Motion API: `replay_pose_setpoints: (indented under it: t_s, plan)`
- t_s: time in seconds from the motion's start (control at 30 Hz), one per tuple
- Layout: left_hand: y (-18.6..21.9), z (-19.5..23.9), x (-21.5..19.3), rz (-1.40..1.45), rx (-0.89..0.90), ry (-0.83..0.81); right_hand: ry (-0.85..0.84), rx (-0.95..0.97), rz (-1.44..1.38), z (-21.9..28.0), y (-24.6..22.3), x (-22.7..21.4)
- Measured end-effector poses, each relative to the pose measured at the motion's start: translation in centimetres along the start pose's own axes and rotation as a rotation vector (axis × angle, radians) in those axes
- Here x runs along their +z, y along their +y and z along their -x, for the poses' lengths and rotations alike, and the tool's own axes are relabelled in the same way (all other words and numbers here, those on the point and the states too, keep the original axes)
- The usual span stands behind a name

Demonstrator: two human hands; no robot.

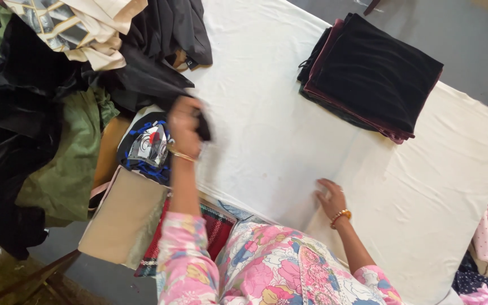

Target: The person folds several pieces of velvet fabric, including maroon and black items, on a white-covered table. They smooth the fabric, fold it into neat rectangles, and stack the finished pieces.

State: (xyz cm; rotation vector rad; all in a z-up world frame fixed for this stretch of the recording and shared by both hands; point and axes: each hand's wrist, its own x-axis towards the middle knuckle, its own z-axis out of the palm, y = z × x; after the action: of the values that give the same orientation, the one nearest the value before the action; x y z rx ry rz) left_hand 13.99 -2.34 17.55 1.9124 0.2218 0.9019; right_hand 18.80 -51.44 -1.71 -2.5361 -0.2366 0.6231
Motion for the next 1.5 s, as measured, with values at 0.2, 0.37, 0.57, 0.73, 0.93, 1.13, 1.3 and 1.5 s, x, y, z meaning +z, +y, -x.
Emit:
replay_pose_setpoints:
  t_s: [0.2,0.37,0.57,0.73,0.93,1.13,1.3,1.5]
  plan:
    - [5.4,15.5,22.1,0.851,-0.158,-0.847,-0.751,-0.032,-1.394,-1.3,-6.8,-4.5]
    - [10.4,21.9,25.5,0.977,-0.451,-1.420,-0.904,-0.175,-1.289,0.0,-8.1,-8.1]
    - [14.7,22.1,24.0,0.868,-0.207,-1.502,-0.586,-0.018,-1.192,5.2,-5.4,-14.7]
    - [8.9,27.2,22.0,1.010,-0.751,-1.291,-0.197,-0.146,-1.341,10.2,7.5,-21.3]
    - [4.9,30.7,18.0,0.712,-1.107,-0.835,0.560,-0.410,-1.689,12.1,25.6,-30.4]
    - [-5.1,36.4,18.6,0.329,-1.253,-0.548,0.785,0.222,0.159,9.6,36.2,-23.3]
    - [-2.8,31.8,20.4,-0.535,-0.650,-0.075,0.568,-0.123,0.092,10.6,23.8,-15.2]
    - [6.2,21.0,21.9,-1.175,0.073,-0.453,0.317,-0.238,0.128,8.3,15.0,-12.1]
